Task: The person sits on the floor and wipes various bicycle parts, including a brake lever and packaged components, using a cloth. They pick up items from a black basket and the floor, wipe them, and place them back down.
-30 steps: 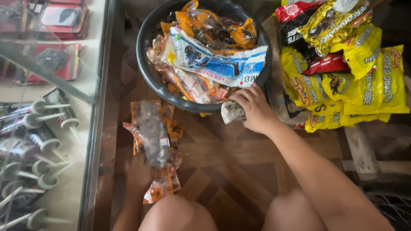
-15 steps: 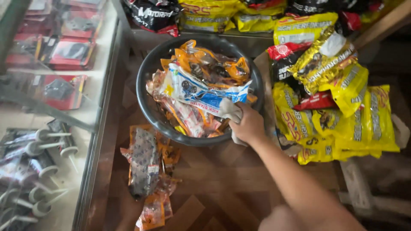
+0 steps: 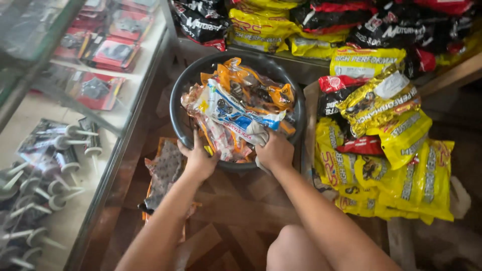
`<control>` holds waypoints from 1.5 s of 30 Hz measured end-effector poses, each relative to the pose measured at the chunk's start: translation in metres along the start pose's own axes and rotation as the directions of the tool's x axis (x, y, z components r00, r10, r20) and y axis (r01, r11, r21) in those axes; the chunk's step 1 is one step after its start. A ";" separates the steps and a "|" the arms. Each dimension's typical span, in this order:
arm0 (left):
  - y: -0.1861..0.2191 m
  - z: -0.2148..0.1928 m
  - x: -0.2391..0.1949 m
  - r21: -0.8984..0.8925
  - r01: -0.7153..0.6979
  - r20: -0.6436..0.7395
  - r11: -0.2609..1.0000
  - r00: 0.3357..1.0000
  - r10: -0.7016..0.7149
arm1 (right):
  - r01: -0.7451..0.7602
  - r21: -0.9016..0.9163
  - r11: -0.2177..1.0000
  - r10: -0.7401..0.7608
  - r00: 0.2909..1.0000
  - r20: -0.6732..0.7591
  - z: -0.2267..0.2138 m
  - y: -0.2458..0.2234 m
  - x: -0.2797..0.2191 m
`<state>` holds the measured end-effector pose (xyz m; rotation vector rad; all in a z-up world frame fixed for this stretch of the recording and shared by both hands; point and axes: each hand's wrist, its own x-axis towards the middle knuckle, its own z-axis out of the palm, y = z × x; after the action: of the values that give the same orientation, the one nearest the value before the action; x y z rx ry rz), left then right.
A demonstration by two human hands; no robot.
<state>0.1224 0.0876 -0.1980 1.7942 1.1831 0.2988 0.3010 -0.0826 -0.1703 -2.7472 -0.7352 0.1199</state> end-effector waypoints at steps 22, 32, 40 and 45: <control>0.042 -0.020 -0.018 0.166 0.026 0.107 0.986 0.993 -0.044 | 0.044 0.066 0.997 -0.052 0.990 0.129 -0.005 0.002 0.008; 0.022 -0.031 -0.022 0.178 -0.198 0.235 0.964 0.960 0.153 | 0.163 -0.034 0.986 -0.165 0.984 -0.066 0.002 0.000 -0.007; 0.015 -0.034 -0.015 0.196 -0.146 0.321 0.970 0.944 0.078 | 0.082 -0.107 0.991 -0.080 0.997 0.020 -0.007 -0.010 -0.005; -0.017 -0.017 -0.002 0.132 -0.393 0.270 0.910 0.897 0.349 | 0.134 -0.162 0.978 -0.150 0.985 -0.089 0.010 0.002 -0.003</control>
<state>0.1002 0.0970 -0.2017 2.1520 0.7074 0.1869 0.2980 -0.0835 -0.1801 -2.8086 -0.9464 -0.1107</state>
